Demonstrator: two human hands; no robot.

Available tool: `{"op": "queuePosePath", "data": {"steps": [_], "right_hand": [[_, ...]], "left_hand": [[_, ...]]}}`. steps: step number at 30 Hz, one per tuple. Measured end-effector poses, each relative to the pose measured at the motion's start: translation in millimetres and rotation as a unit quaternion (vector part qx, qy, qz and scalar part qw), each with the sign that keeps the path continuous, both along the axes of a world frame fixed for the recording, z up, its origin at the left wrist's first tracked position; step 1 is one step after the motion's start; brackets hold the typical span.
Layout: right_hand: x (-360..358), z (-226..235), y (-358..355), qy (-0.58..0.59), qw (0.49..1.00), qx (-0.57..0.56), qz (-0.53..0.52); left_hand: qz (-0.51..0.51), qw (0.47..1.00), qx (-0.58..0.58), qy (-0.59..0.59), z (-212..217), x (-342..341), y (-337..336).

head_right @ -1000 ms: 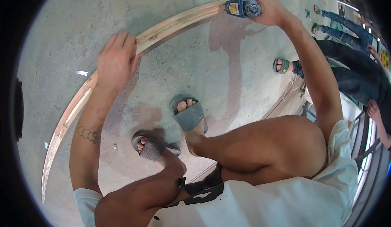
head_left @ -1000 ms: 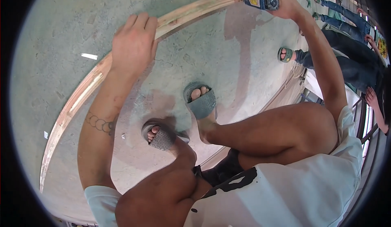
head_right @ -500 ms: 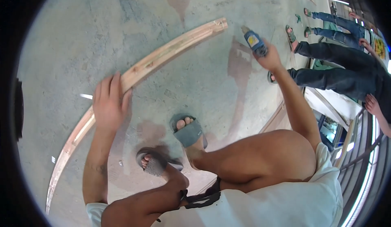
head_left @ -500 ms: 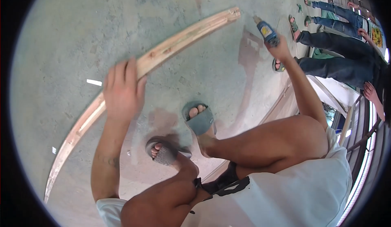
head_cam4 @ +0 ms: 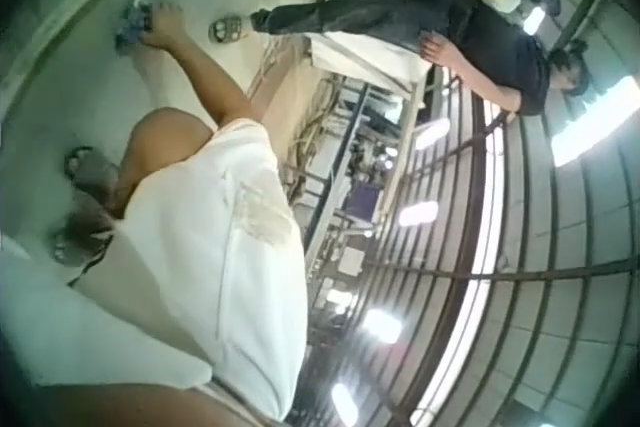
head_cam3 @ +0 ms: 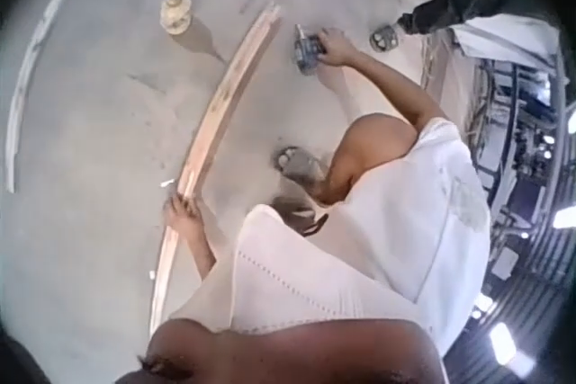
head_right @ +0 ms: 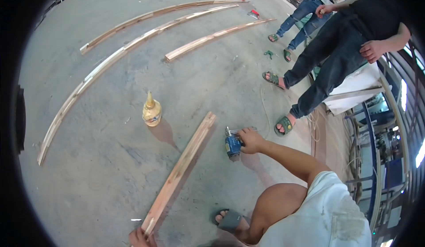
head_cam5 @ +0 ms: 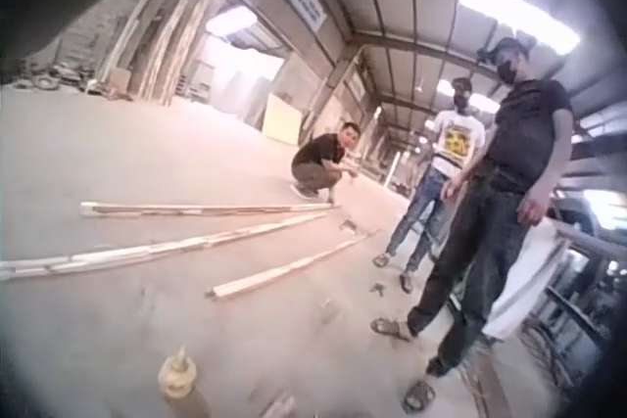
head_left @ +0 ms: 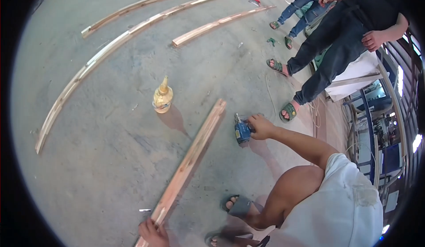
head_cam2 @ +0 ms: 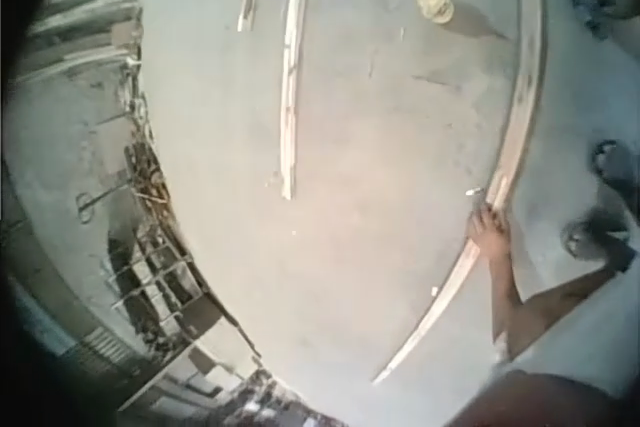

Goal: Assembling and finishing curved wooden frame components using glue and power tools in a factory setting.

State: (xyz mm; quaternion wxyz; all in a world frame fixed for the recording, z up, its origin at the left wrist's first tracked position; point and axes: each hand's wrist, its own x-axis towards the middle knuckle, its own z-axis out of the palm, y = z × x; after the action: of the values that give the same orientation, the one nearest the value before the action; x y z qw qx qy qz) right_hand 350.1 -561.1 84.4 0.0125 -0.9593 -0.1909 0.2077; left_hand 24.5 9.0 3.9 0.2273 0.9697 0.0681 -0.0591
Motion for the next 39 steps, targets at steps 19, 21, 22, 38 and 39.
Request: {"op": "queuePosePath", "data": {"steps": [19, 21, 22, 38, 39], "right_hand": [[34.6, -28.7, 182.2, -0.055, 0.926, 0.110, 0.356], [32.2, -36.2, 189.6, -0.087, 0.935, 0.100, 0.329], [33.3, -46.5, 189.0, -0.090, 0.937, 0.087, 0.326], [55.9, -64.6, 226.1, 0.056, 0.909, -0.110, 0.399], [56.3, -70.6, 224.5, 0.067, 0.905, -0.111, 0.404]], "left_hand": [[0.008, 0.999, -0.049, 0.010, 19.9, 24.1, 1.8], [-0.026, 0.999, 0.002, -0.042, 21.5, 28.0, 15.4], [-0.030, 0.998, -0.009, -0.049, 28.8, 39.2, 12.8], [-0.036, 0.901, 0.188, 0.389, 79.6, 111.7, 3.1], [-0.043, 0.898, 0.187, 0.396, 85.4, 114.5, 0.6]]}}
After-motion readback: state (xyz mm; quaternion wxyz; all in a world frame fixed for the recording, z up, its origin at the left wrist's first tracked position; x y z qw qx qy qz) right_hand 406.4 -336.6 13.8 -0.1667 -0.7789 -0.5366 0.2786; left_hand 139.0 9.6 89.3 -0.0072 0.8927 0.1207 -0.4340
